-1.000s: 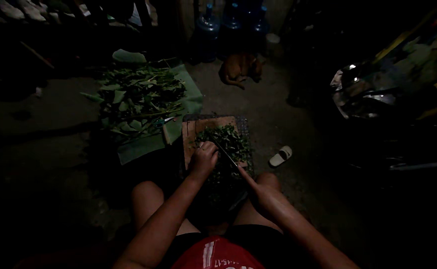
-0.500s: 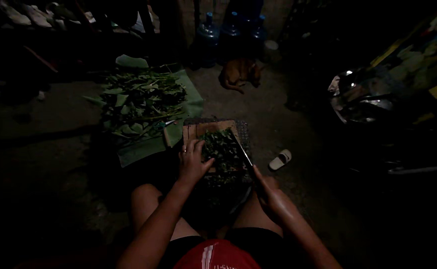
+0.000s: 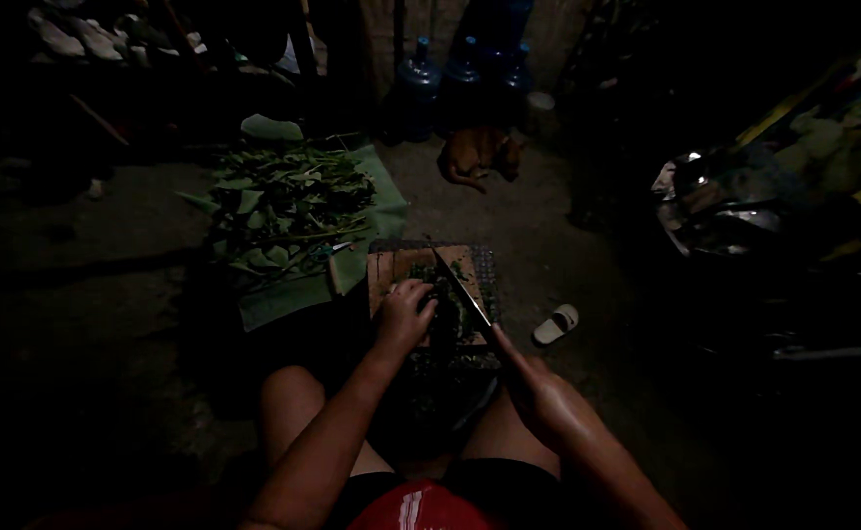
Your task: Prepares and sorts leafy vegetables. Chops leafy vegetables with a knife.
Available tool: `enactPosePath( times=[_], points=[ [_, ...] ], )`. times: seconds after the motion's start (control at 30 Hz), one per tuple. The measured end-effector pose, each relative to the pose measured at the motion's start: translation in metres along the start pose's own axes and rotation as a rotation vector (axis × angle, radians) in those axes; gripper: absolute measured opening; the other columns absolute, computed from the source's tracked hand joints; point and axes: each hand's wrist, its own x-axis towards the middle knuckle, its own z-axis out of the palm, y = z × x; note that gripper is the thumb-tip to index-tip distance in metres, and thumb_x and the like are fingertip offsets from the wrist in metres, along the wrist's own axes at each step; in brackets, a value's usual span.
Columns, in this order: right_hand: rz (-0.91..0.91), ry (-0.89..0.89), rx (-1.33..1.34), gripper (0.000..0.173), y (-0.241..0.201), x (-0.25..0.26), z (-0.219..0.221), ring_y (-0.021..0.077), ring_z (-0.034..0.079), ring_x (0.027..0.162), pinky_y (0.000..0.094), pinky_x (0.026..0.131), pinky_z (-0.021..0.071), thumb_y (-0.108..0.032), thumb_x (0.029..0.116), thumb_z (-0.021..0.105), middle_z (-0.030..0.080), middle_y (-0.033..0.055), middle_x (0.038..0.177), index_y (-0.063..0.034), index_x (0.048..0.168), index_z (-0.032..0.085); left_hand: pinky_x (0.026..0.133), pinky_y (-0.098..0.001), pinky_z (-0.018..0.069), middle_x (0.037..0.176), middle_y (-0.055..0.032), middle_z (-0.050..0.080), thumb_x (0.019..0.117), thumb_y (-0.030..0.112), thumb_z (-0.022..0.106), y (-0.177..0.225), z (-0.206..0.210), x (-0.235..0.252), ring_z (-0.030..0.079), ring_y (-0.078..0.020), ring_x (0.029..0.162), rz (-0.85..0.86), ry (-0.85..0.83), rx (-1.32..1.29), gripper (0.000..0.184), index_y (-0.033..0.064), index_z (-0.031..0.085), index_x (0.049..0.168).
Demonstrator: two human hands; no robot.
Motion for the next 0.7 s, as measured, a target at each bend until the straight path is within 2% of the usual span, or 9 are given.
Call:
enactPosePath(
  times=[0.07,0.13,0.2,0.33,0.47,0.53,0.6,0.63,0.7],
  points=[
    [0.014,-0.023,-0.046,0.068,-0.003,-0.005,-0.004,0.0321,0.070,0.073,0.0518,0.068,0.0580,-0.022,0.1081,0.044,0.072,0.0151,0.091,-0.0364,0.165,0.011,0.101,-0.0517,0.0511,0.125,-0.0176,0.068,0.0991,0.018,0.066,-0.001,0.003,-0.001,0.064,-0.0349,0.119,0.007,0.044,-0.005,0.026,0.0029,0.073,0.119],
    [0.058,-0.142,-0.082,0.071,-0.007,-0.002,-0.004,0.0362,0.071,0.080,0.0548,0.073,0.0579,-0.019,0.1081,0.043,0.071,0.0178,0.096,-0.0387,0.165,0.005,0.102,-0.0517,0.0506,0.122,-0.0161,0.070,0.0999,0.018,0.066,-0.001,0.004,-0.001,0.065,-0.0338,0.117,0.003,0.020,-0.007,0.025,0.0034,0.074,0.118],
    [0.074,-0.219,-0.092,0.075,-0.009,0.008,0.002,0.0374,0.070,0.081,0.0551,0.075,0.0572,-0.017,0.1080,0.043,0.071,0.0189,0.095,-0.0382,0.165,-0.001,0.101,-0.0519,0.0507,0.120,-0.0150,0.071,0.1010,0.019,0.064,-0.002,0.003,0.002,0.065,-0.0331,0.117,0.005,-0.029,0.025,0.024,0.0045,0.075,0.117],
    [0.093,-0.267,-0.111,0.076,-0.011,0.024,0.010,0.0370,0.070,0.083,0.0540,0.078,0.0567,-0.018,0.1083,0.043,0.071,0.0182,0.094,-0.0367,0.164,-0.005,0.098,-0.0529,0.0523,0.115,-0.0146,0.072,0.1006,0.019,0.064,-0.007,0.003,0.004,0.066,-0.0342,0.115,0.043,-0.058,0.090,0.021,0.0058,0.076,0.112],
    [0.103,-0.184,-0.051,0.076,-0.007,0.023,0.022,0.0363,0.071,0.082,0.0539,0.078,0.0567,-0.017,0.1069,0.046,0.072,0.0184,0.095,-0.0354,0.165,0.001,0.099,-0.0518,0.0519,0.116,-0.0141,0.072,0.1006,0.019,0.063,-0.003,0.003,0.003,0.065,-0.0340,0.115,0.041,-0.073,0.112,0.021,0.0066,0.075,0.113],
    [0.061,-0.134,-0.007,0.074,0.002,0.019,0.024,0.0342,0.071,0.080,0.0533,0.077,0.0570,-0.020,0.1068,0.048,0.072,0.0181,0.095,-0.0341,0.166,0.005,0.102,-0.0518,0.0501,0.122,-0.0151,0.071,0.1025,0.022,0.061,0.002,-0.002,0.000,0.064,-0.0339,0.119,-0.002,-0.113,0.099,0.028,0.0067,0.072,0.123],
    [0.027,-0.075,0.020,0.073,0.005,0.012,0.018,0.0326,0.070,0.079,0.0534,0.076,0.0571,-0.020,0.1068,0.049,0.072,0.0172,0.096,-0.0347,0.165,0.008,0.106,-0.0529,0.0477,0.132,-0.0165,0.067,0.1053,0.030,0.058,0.009,-0.013,0.001,0.062,-0.0343,0.124,-0.063,-0.164,0.059,0.040,0.0068,0.061,0.138],
    [-0.007,-0.018,0.028,0.073,0.006,0.008,0.014,0.0321,0.069,0.074,0.0538,0.072,0.0567,-0.018,0.1054,0.050,0.072,0.0168,0.091,-0.0322,0.166,0.011,0.105,-0.0536,0.0485,0.133,-0.0174,0.066,0.1061,0.033,0.057,0.012,-0.016,0.001,0.063,-0.0347,0.124,-0.072,-0.165,0.038,0.043,0.0057,0.060,0.139],
    [-0.035,0.058,0.039,0.075,0.006,0.003,0.007,0.0290,0.064,0.062,0.0509,0.062,0.0552,-0.016,0.1041,0.052,0.069,0.0152,0.080,-0.0298,0.166,0.012,0.101,-0.0507,0.0522,0.126,-0.0175,0.069,0.1052,0.027,0.058,0.009,-0.012,0.000,0.066,-0.0332,0.119,0.030,-0.036,0.026,0.032,0.0020,0.070,0.121]
  ],
)
